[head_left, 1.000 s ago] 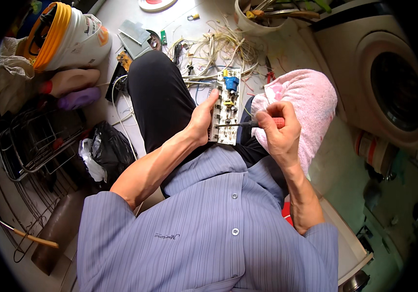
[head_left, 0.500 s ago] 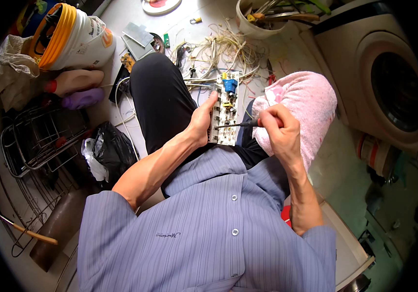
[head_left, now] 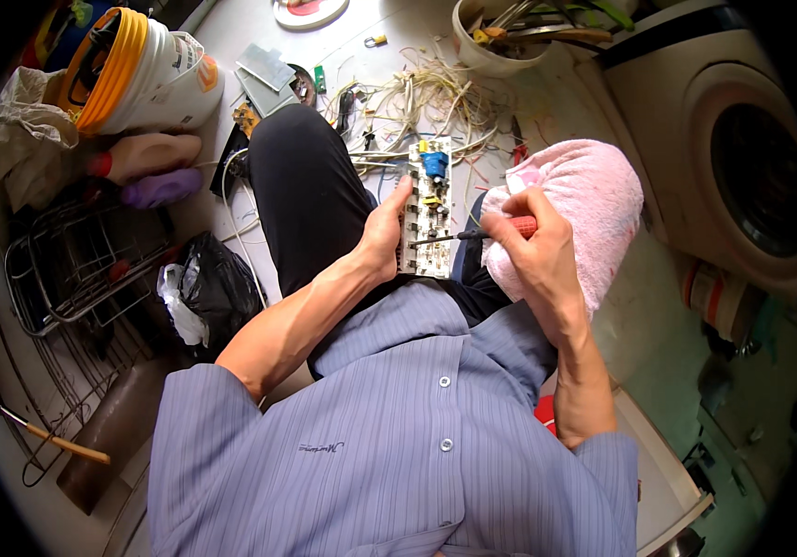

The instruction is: The person removes components from a circuit board using a screwdriver, hammer, and pliers. They sit on the floor with the circuit board resting on a towel on their lap, unscrewing parts and using a hammer to tap a tool against the board to separate components.

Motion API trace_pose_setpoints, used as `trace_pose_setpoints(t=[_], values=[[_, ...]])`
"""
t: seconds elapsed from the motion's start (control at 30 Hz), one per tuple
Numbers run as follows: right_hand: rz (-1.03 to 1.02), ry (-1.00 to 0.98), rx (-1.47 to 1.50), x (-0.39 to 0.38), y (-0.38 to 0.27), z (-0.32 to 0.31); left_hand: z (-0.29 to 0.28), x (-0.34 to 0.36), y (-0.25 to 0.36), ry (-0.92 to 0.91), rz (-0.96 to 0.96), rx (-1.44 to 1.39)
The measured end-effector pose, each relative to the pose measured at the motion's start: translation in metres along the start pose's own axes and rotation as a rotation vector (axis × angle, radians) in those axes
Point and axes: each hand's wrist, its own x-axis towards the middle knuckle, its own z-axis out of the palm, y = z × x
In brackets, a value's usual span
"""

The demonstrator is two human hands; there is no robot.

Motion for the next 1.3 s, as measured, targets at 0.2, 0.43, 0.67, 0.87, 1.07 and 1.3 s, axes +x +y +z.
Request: trace_pose_setpoints(t=[0.2,0.43,0.67,0.87,1.07,1.3], values=[[-0.040,-0.033,0.027,-0.007,0.002,-0.009,-0.001,0.004,-0.001,-0.010,0.023,-0.017],[0.142,-0.089,0.123,-0.005,0.011,-0.009,0.002,0.000,-0.001,0.005,0.024,-0.017],[0.111,-0.126,0.120,-0.004,0.015,-0.013,0.004,0.001,0.000,0.000,0.026,-0.009],[-0.028,0.031,0.306,-0.012,0.007,0.003,0.007,0.000,-0.001,0.000,0.063,-0.033],[0.112,-0.069,0.226,-0.003,0.025,-0.010,0.013,-0.002,-0.002,0.007,0.074,-0.039],[0.067,-0.053,0.269,0.000,0.020,-0.006,0.001,0.005,-0.003,-0.008,0.071,-0.018]])
